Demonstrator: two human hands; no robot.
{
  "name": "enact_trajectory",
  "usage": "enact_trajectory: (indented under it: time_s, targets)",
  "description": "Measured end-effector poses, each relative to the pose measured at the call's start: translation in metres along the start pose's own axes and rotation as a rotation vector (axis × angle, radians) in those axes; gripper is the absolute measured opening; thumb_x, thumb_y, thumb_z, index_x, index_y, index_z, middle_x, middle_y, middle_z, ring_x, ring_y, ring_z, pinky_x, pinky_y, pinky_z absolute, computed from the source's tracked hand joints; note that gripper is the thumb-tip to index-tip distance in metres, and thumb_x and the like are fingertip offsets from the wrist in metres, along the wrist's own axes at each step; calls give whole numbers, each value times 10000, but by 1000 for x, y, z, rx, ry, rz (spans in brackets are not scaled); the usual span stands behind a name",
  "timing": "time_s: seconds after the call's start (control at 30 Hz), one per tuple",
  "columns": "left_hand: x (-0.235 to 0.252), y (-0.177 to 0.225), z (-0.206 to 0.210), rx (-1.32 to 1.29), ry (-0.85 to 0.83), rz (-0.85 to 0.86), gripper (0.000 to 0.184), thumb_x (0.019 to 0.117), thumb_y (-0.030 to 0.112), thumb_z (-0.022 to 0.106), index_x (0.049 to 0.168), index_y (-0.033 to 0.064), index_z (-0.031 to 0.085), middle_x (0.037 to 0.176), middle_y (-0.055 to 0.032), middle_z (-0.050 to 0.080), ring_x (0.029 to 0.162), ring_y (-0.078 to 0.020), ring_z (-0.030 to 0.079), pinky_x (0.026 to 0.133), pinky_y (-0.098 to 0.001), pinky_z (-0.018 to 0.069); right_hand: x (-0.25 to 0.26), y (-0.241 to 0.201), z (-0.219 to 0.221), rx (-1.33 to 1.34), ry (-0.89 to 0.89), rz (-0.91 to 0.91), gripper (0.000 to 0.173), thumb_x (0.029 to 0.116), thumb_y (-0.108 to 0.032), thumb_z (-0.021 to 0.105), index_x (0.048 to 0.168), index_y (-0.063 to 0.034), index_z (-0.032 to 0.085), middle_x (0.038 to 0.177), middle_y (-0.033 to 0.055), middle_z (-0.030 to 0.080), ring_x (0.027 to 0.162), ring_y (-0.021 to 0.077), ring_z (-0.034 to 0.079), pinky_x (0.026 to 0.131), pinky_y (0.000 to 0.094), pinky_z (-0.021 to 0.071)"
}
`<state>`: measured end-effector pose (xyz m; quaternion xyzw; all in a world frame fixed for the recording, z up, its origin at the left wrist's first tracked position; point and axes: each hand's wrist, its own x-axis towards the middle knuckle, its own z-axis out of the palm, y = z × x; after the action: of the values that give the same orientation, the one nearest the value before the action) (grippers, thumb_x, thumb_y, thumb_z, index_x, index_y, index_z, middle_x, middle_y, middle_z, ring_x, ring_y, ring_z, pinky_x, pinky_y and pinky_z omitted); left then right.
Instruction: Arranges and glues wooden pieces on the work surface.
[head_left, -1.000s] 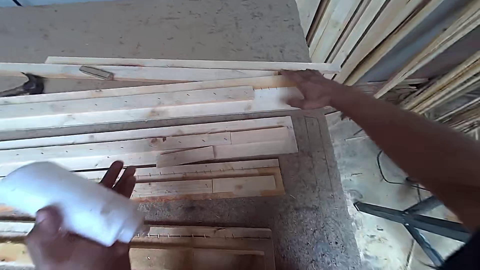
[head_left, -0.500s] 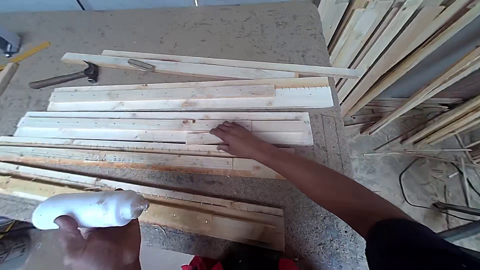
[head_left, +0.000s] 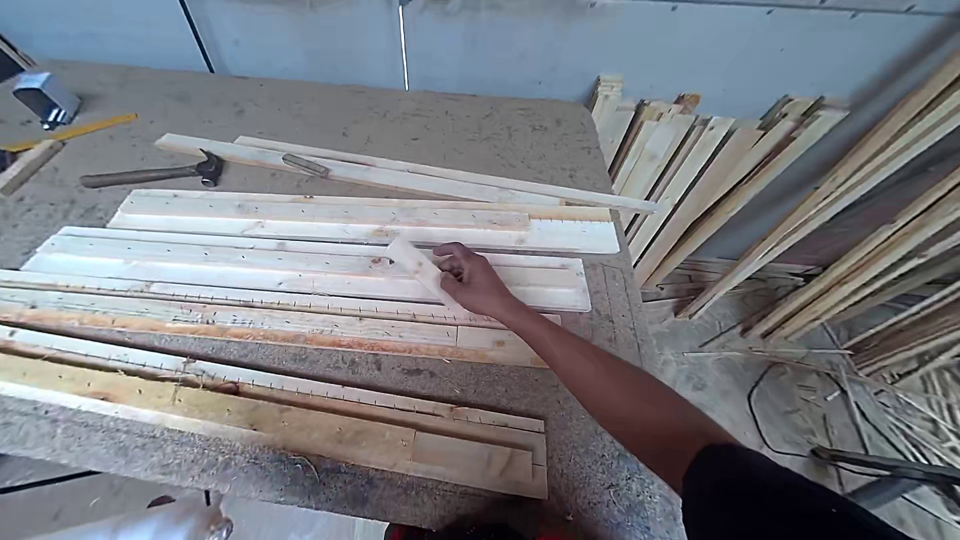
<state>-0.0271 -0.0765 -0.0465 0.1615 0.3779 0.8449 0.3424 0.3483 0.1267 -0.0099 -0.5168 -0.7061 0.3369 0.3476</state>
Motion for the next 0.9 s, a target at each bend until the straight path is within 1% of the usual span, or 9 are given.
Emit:
enact_trajectory:
  time_s: [0.1, 0.17, 0.23, 0.27, 0.33, 0.47, 0.63, 0.8, 0.9]
  targets:
    - [-23, 7, 27, 37, 58, -87, 465, 1115, 397, 318, 1346, -4, 365, 1116, -211, 641, 983, -364, 699, 881, -555, 589, -44, -20, -13, 759, 69, 245, 348, 1018, -46, 411, 1347, -41, 524, 1113, 114, 664, 944, 197, 677, 795, 394, 588]
    - [-36, 15, 32, 156, 10, -134, 331, 1136, 278, 291, 1241, 3, 441, 997, -102, 693, 886, -201, 742, 811, -363, 637, -74, -30, -18, 1065, 108, 353, 350, 1073, -181, 357, 1368, -76, 511, 1144, 105, 667, 973, 204, 688, 824, 410, 592]
    - [-41, 26, 24, 206, -163, -121, 243, 1085, 236, 458, 1211, 39, 523, 985, -42, 740, 861, -120, 747, 758, -273, 639, -101, -34, -17, 1214, 155, 414, 357, 1090, -282, 402, 1357, -91, 541, 1065, 90, 677, 912, 182, 696, 823, 373, 601]
    - [-46, 31, 29, 224, -226, -123, 281, 1043, 325, 567, 1210, 99, 567, 991, -11, 758, 855, -109, 751, 733, -273, 641, -112, -35, -15, 1272, 194, 442, 329, 1079, -288, 449, 1319, -89, 552, 1014, 92, 673, 865, 186, 696, 799, 365, 608]
    - [-55, 36, 42, 235, -357, -112, 483, 923, 476, 729, 1279, 183, 585, 1086, -6, 747, 948, -170, 745, 807, -366, 641, -130, -40, -11, 1376, 298, 511, 283, 1076, -287, 479, 1242, -67, 549, 959, 114, 660, 813, 217, 697, 754, 375, 622]
    - [-80, 42, 80, 325, -514, 23, 603, 797, 428, 871, 1279, 221, 572, 1144, -8, 726, 1033, -228, 727, 880, -454, 634, -161, -44, -2, 1430, 380, 561, 331, 1096, -283, 464, 1373, -104, 488, 1161, 111, 709, 991, 201, 714, 863, 352, 596]
    - [-96, 42, 98, 316, -657, 68, 631, 733, 244, 934, 1263, 217, 592, 1113, -14, 742, 992, -226, 742, 862, -443, 648, -189, -39, 13, 1527, 319, 434, 236, 1062, -152, 535, 1288, -87, 546, 1201, 142, 692, 1001, 237, 713, 882, 407, 601]
    - [-102, 43, 101, 264, -663, 23, 550, 777, 249, 901, 1245, 198, 615, 1091, -49, 745, 967, -246, 749, 840, -459, 649, -207, -42, 27, 1704, 315, 439, 214, 1043, -113, 536, 1246, -46, 553, 1230, 203, 694, 1021, 276, 731, 864, 398, 612]
    - [-104, 46, 98, 238, -649, 21, 518, 808, 254, 875, 1247, 189, 610, 1098, -57, 742, 974, -246, 748, 839, -456, 650, -217, -30, 36, 1763, 200, 279, 259, 1012, -153, 575, 1262, -93, 609, 1341, 207, 648, 1134, 318, 688, 943, 455, 567]
